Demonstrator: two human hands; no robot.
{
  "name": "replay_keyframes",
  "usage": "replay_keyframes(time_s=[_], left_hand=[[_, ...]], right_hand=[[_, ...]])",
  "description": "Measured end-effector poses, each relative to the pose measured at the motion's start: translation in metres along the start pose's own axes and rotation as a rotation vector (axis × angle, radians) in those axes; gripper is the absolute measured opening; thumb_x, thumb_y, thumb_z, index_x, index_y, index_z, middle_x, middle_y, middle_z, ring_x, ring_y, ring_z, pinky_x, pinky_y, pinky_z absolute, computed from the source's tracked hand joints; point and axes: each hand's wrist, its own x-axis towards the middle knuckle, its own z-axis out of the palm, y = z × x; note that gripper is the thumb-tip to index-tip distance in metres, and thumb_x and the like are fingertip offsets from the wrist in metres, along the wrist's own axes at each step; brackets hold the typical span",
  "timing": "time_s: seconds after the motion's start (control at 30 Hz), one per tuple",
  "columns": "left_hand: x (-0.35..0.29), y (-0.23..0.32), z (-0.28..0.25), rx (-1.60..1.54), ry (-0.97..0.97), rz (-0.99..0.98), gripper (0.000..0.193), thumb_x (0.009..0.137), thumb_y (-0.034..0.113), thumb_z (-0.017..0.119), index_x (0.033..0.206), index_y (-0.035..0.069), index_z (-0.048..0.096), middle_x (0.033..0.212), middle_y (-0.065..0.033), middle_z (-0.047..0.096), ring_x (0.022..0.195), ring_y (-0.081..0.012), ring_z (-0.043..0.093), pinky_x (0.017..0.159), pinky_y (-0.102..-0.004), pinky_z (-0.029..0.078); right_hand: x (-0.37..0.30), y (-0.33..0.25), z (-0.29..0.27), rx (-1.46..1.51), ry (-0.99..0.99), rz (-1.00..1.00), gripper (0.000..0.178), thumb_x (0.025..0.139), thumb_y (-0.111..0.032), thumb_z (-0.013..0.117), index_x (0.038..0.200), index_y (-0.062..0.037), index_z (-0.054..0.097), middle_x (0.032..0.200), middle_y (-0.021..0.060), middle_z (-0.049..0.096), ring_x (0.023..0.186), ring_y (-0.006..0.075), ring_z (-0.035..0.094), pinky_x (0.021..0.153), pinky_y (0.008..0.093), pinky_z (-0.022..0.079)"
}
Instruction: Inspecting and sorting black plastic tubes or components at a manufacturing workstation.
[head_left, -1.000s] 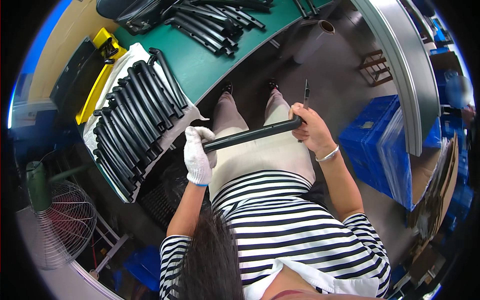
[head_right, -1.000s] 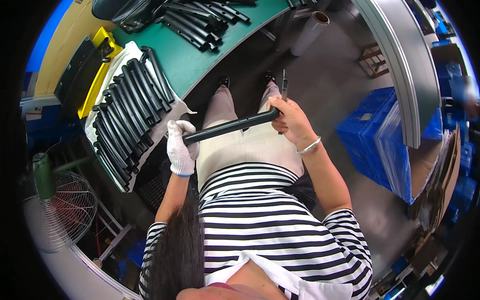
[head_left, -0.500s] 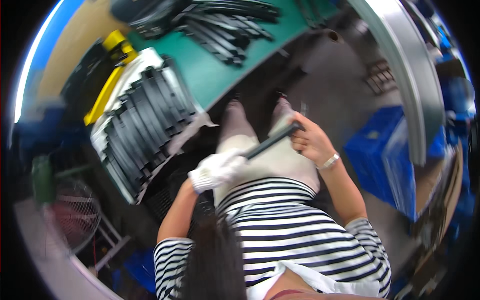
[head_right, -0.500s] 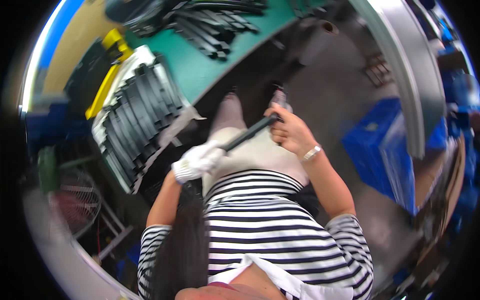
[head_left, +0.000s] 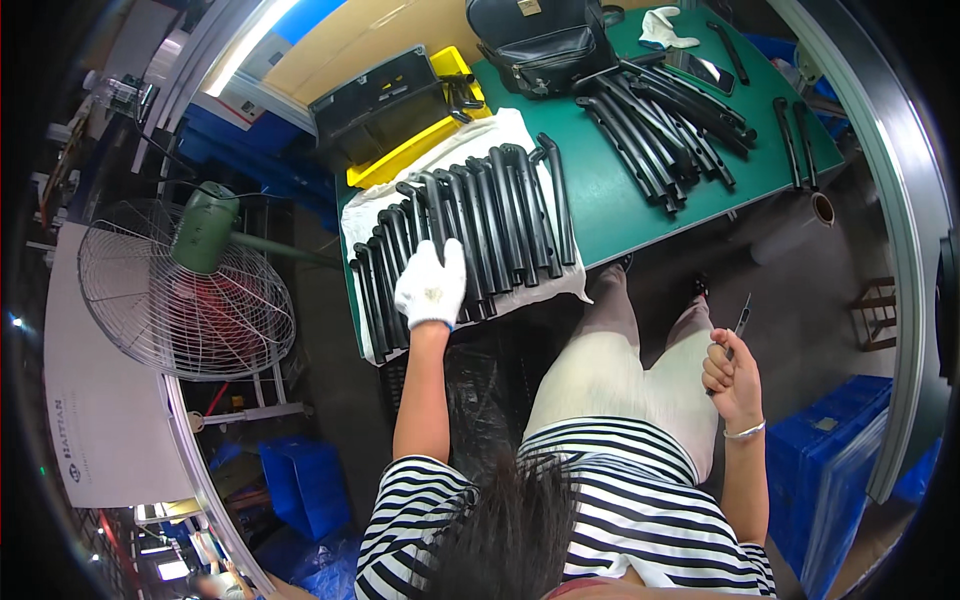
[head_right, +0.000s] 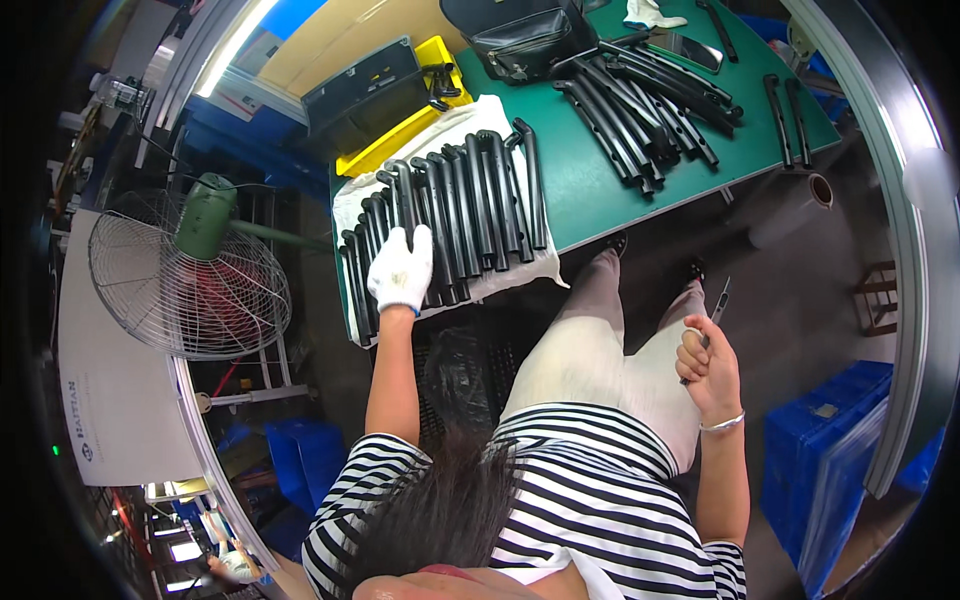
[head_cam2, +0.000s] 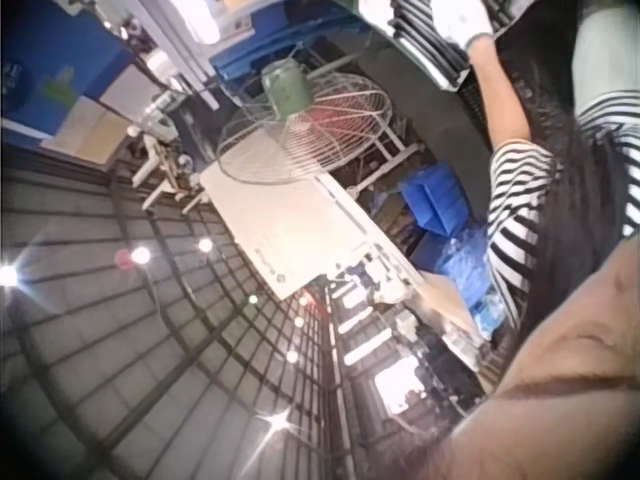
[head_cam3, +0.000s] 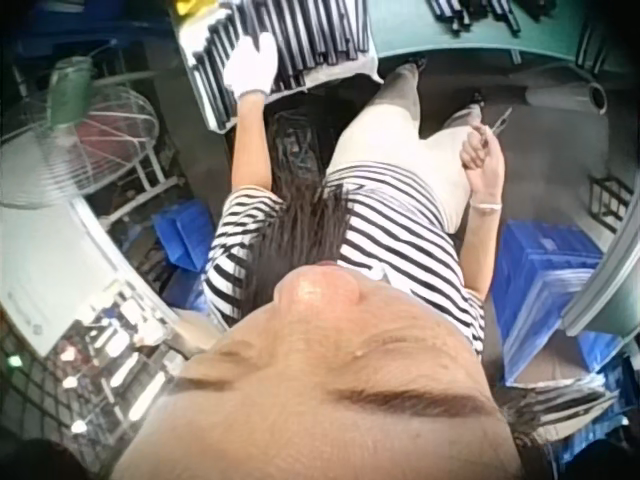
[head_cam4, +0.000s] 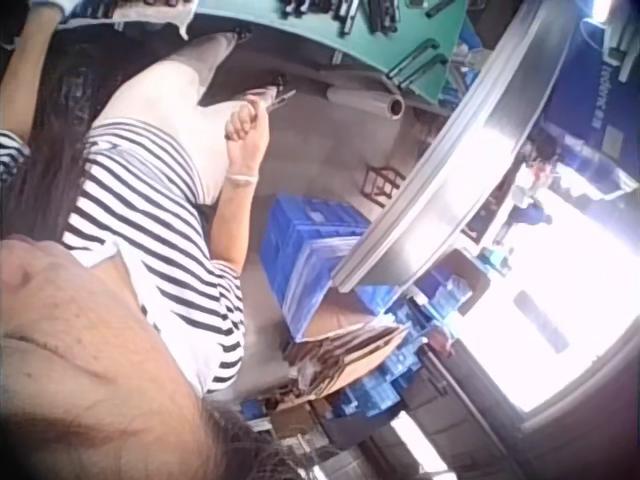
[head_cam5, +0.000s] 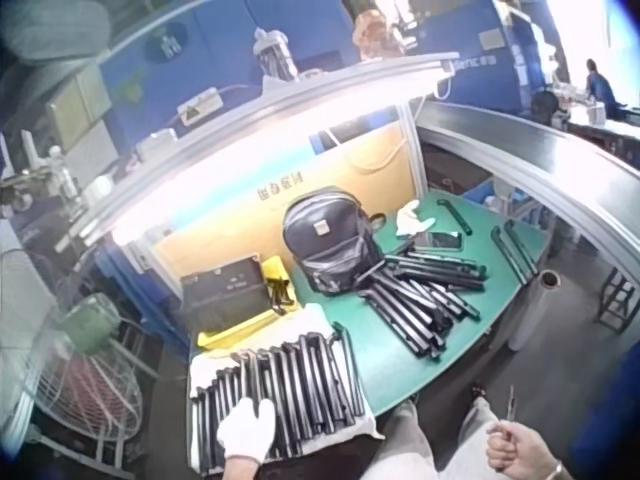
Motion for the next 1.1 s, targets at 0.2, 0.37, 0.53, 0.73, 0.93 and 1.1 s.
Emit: replay_keyframes(time_s=[0.2,0.37,0.53,0.73,0.93,1.1], left_hand=[[0.031,-0.008,0.016,0.132,-0.084,-0.074,0.058,0.098,0.056,0.046,0.114,0.001,0.056,0.101,-0.0236,0.072,0.096,-0.0397,0.071,0.083,-0.0511,0.054],[0.027,0.001,0.005,0.145,-0.101,-0.085,0.064,0.094,0.059,0.052,0.120,0.001,0.052,0.111,-0.0258,0.069,0.102,-0.0424,0.069,0.089,-0.0524,0.053],[0.015,0.058,-0.004,-0.197,0.380,0.242,0.043,0.094,0.048,0.059,0.108,0.007,0.062,0.102,-0.0173,0.067,0.095,-0.0374,0.067,0.086,-0.0486,0.051],[0.063,0.222,0.077,-0.458,-0.251,0.364,0.059,0.089,0.054,0.057,0.107,-0.002,0.063,0.109,-0.0278,0.070,0.108,-0.0432,0.065,0.095,-0.0442,0.051],[0.111,0.287,0.135,-0.712,-0.628,0.004,0.058,0.083,0.040,0.065,0.109,-0.012,0.068,0.099,-0.0232,0.073,0.086,-0.0316,0.075,0.073,-0.0393,0.061],[0.118,0.277,0.149,-0.414,-0.380,0.188,0.047,0.087,0.028,0.056,0.112,-0.011,0.065,0.089,-0.0260,0.072,0.086,-0.0309,0.075,0.062,-0.0363,0.059]], right_hand=[[-0.003,0.001,-0.004,0.006,-0.006,0.004,0.020,0.105,-0.023,0.049,0.100,-0.0062,0.058,0.057,-0.0077,0.030,0.046,0.0036,0.026,0.042,0.0209,0.023],[-0.004,0.006,-0.016,0.066,-0.006,0.032,0.021,0.105,-0.024,0.050,0.101,-0.0054,0.058,0.058,-0.0075,0.031,0.046,0.0041,0.026,0.043,0.0213,0.024],[0.001,0.010,-0.016,0.115,-0.038,-0.011,0.020,0.104,-0.021,0.051,0.096,-0.0037,0.059,0.065,-0.0044,0.041,0.052,0.0055,0.034,0.048,0.0221,0.030],[-0.004,0.023,0.012,-0.068,-0.038,-0.151,0.027,0.106,-0.026,0.050,0.089,-0.0056,0.057,0.082,0.0045,0.053,0.073,0.0162,0.053,0.070,0.0327,0.049],[-0.038,0.030,-0.015,-0.099,-0.054,-0.177,0.028,0.108,-0.025,0.043,0.088,-0.0063,0.051,0.080,0.0074,0.054,0.064,0.0161,0.050,0.062,0.0331,0.047],[-0.040,0.038,-0.020,-0.118,-0.010,-0.097,0.023,0.108,-0.024,0.042,0.094,-0.0076,0.050,0.068,0.0013,0.045,0.051,0.0088,0.037,0.047,0.0244,0.034]])
